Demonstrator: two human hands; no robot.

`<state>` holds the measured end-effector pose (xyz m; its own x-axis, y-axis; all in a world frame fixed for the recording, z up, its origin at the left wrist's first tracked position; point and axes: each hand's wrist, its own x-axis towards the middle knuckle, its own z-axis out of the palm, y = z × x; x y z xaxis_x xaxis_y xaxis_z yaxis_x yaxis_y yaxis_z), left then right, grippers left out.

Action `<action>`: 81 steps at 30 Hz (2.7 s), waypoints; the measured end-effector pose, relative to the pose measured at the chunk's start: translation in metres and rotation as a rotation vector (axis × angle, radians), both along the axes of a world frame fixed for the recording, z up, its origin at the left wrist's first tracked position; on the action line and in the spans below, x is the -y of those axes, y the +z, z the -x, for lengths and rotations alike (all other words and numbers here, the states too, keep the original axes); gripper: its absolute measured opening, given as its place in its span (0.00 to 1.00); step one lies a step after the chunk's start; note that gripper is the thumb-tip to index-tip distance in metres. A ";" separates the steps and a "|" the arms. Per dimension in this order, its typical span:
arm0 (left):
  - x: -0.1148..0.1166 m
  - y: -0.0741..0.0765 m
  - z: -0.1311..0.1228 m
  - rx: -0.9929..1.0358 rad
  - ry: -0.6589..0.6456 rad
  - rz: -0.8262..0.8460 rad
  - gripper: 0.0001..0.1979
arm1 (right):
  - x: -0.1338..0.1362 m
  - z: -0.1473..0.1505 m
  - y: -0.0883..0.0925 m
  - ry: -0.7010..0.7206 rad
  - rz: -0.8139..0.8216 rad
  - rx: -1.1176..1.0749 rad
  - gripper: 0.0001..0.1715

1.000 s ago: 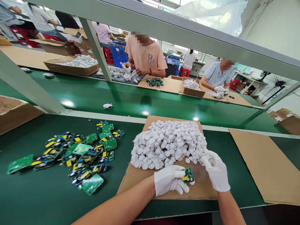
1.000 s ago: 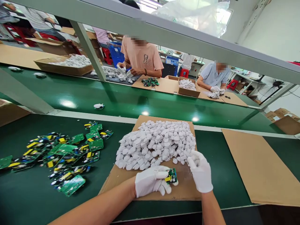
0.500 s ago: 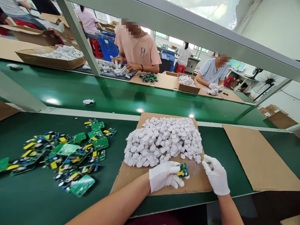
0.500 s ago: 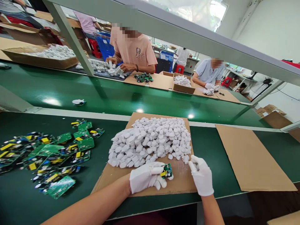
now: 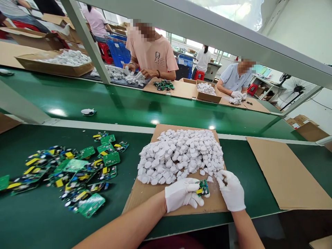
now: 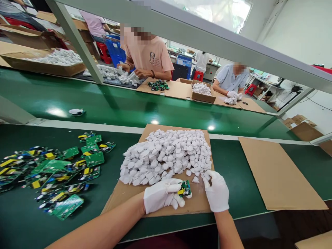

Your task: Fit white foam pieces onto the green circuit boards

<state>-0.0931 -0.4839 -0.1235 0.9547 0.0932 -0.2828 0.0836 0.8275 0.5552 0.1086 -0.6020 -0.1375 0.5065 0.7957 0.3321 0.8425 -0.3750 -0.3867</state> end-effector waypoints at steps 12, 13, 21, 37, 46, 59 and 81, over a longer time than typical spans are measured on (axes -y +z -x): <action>0.001 0.004 0.001 -0.027 0.014 -0.009 0.13 | 0.045 0.030 -0.004 0.356 0.280 0.280 0.35; 0.001 0.004 0.001 -0.018 0.017 -0.010 0.13 | 0.045 0.029 -0.005 0.337 0.310 0.299 0.36; 0.002 -0.001 0.001 -0.016 0.039 -0.023 0.16 | 0.044 0.031 -0.003 0.361 0.367 0.320 0.45; 0.004 0.012 0.003 -0.024 0.113 -0.142 0.29 | 0.047 -0.015 -0.012 0.228 0.280 0.338 0.28; 0.004 0.007 0.003 -0.033 0.218 -0.134 0.23 | 0.039 0.014 0.015 0.114 -0.047 -0.149 0.22; 0.008 -0.001 -0.002 0.009 0.311 -0.378 0.29 | 0.007 0.075 0.036 0.190 -0.187 0.025 0.11; 0.005 0.017 -0.003 0.043 0.312 -0.256 0.18 | -0.019 0.078 0.032 0.295 -0.211 0.183 0.11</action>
<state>-0.0898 -0.4889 -0.1062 0.8800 0.4422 -0.1733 -0.1772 0.6442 0.7441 0.0309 -0.5830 -0.1053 0.1834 0.8028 0.5673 0.9643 -0.0348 -0.2625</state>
